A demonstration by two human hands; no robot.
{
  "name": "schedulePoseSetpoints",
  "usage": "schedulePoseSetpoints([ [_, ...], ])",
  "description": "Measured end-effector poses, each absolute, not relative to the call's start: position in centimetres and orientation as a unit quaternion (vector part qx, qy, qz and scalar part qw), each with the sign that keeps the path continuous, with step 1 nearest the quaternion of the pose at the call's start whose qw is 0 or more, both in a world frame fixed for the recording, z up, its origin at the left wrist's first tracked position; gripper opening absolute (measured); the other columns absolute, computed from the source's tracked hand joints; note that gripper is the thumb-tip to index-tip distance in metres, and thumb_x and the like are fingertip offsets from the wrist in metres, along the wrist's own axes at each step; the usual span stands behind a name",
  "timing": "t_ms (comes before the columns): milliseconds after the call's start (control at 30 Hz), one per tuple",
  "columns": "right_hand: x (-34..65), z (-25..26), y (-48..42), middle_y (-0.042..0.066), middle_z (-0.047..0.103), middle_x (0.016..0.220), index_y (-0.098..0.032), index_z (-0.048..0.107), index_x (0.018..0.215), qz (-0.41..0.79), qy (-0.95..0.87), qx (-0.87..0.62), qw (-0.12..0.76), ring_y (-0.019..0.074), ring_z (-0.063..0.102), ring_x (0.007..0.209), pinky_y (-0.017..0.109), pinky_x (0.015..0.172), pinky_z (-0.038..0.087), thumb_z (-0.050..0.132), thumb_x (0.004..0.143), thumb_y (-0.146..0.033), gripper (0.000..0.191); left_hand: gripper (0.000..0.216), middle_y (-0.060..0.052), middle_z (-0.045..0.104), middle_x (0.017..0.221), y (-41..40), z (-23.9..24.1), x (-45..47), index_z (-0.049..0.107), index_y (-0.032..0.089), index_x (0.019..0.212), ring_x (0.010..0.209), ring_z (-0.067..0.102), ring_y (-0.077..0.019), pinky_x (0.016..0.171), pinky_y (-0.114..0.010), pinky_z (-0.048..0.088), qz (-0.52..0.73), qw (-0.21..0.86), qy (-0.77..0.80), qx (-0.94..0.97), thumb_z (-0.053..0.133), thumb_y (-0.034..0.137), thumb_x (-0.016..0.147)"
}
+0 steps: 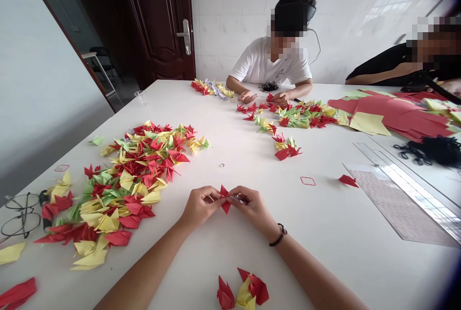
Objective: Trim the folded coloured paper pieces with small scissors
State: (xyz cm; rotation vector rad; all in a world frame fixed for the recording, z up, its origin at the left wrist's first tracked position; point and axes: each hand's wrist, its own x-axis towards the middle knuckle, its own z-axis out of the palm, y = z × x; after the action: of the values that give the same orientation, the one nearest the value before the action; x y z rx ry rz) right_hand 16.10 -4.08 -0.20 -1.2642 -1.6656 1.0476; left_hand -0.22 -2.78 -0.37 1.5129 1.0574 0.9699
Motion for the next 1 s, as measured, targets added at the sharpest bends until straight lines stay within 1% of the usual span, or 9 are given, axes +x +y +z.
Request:
schedulePoseSetpoints([
  [133, 16.07, -0.31, -4.05, -0.001, 0.051, 0.059, -0.017, 0.055, 0.070, 0.418, -0.634, -0.497, 0.420, 0.0090, 0.038, 0.051, 0.022, 0.048, 0.031, 0.050, 0.077, -0.034, 0.020, 0.018, -0.004, 0.062, 0.070, -2.61, -0.65, -0.29, 0.060, 0.014, 0.065, 0.062, 0.057, -0.0137, 0.057, -0.026, 0.046, 0.417, 0.552, 0.429, 0.581, 0.065, 0.031, 0.065],
  [233, 16.01, -0.65, -3.97, 0.000, 0.054, 0.062, -0.017, 0.053, 0.070, 0.418, -0.628, -0.492, 0.435, 0.0099, 0.042, 0.054, 0.022, 0.049, 0.033, 0.050, 0.078, -0.034, 0.019, 0.019, -0.004, 0.063, 0.069, -2.55, -0.80, -0.31, 0.060, 0.014, 0.066, 0.064, 0.058, -0.0148, 0.058, -0.026, 0.048, 0.428, 0.566, 0.427, 0.560, 0.066, 0.032, 0.065],
  [400, 16.07, -0.71, -3.88, 0.001, 0.059, 0.072, -0.018, 0.057, 0.079, 0.414, -0.653, -0.492, 0.400, 0.0085, 0.042, 0.051, 0.022, 0.047, 0.033, 0.053, 0.076, -0.030, 0.013, 0.019, -0.005, 0.065, 0.070, -2.62, -0.81, -0.30, 0.063, 0.015, 0.067, 0.070, 0.060, -0.0171, 0.064, -0.028, 0.049, 0.431, 0.535, 0.434, 0.582, 0.066, 0.033, 0.064],
  [533, 16.27, -0.73, -3.82, 0.000, 0.057, 0.065, -0.018, 0.060, 0.076, 0.370, -0.693, -0.497, 0.369, 0.0092, 0.043, 0.051, 0.022, 0.047, 0.033, 0.055, 0.072, -0.023, 0.008, 0.020, -0.004, 0.065, 0.066, -2.72, -0.83, -0.30, 0.064, 0.015, 0.067, 0.065, 0.059, -0.0155, 0.061, -0.026, 0.048, 0.424, 0.517, 0.459, 0.585, 0.065, 0.034, 0.064],
  [667, 16.31, -0.81, -3.83, 0.000, 0.056, 0.065, -0.018, 0.060, 0.073, 0.321, -0.721, -0.484, 0.379, 0.0103, 0.045, 0.054, 0.022, 0.048, 0.034, 0.055, 0.069, -0.016, 0.007, 0.017, -0.003, 0.065, 0.066, -2.71, -0.98, -0.26, 0.064, 0.015, 0.066, 0.063, 0.058, -0.0142, 0.059, -0.026, 0.049, 0.427, 0.537, 0.460, 0.564, 0.068, 0.032, 0.061],
  [767, 16.24, -0.68, -3.93, 0.001, 0.056, 0.064, -0.018, 0.058, 0.068, 0.308, -0.718, -0.478, 0.400, 0.0104, 0.044, 0.053, 0.022, 0.048, 0.034, 0.052, 0.073, -0.018, 0.007, 0.019, -0.004, 0.065, 0.071, -2.59, -1.04, -0.22, 0.063, 0.015, 0.065, 0.065, 0.059, -0.0146, 0.060, -0.027, 0.050, 0.439, 0.566, 0.445, 0.537, 0.069, 0.031, 0.059],
  [867, 16.19, -0.56, -4.00, 0.000, 0.054, 0.061, -0.018, 0.057, 0.068, 0.308, -0.705, -0.479, 0.422, 0.0097, 0.041, 0.050, 0.022, 0.046, 0.032, 0.051, 0.075, -0.023, 0.010, 0.022, -0.006, 0.067, 0.077, -2.49, -0.87, -0.18, 0.059, 0.014, 0.064, 0.065, 0.060, -0.0151, 0.059, -0.029, 0.051, 0.447, 0.586, 0.431, 0.520, 0.068, 0.034, 0.059],
  [933, 16.18, -0.53, -4.02, -0.001, 0.051, 0.058, -0.018, 0.057, 0.068, 0.313, -0.695, -0.489, 0.425, 0.0090, 0.038, 0.048, 0.022, 0.045, 0.031, 0.051, 0.076, -0.026, 0.013, 0.022, -0.007, 0.067, 0.079, -2.51, -0.66, -0.15, 0.058, 0.014, 0.064, 0.065, 0.060, -0.0153, 0.059, -0.029, 0.050, 0.442, 0.587, 0.427, 0.527, 0.067, 0.035, 0.062],
  [1000, 16.18, -0.55, -4.02, -0.001, 0.049, 0.056, -0.017, 0.057, 0.068, 0.323, -0.689, -0.495, 0.419, 0.0086, 0.035, 0.047, 0.022, 0.044, 0.029, 0.051, 0.077, -0.028, 0.015, 0.020, -0.006, 0.066, 0.078, -2.60, -0.45, -0.12, 0.058, 0.015, 0.067, 0.065, 0.060, -0.0146, 0.059, -0.027, 0.049, 0.429, 0.564, 0.429, 0.560, 0.064, 0.034, 0.065],
])
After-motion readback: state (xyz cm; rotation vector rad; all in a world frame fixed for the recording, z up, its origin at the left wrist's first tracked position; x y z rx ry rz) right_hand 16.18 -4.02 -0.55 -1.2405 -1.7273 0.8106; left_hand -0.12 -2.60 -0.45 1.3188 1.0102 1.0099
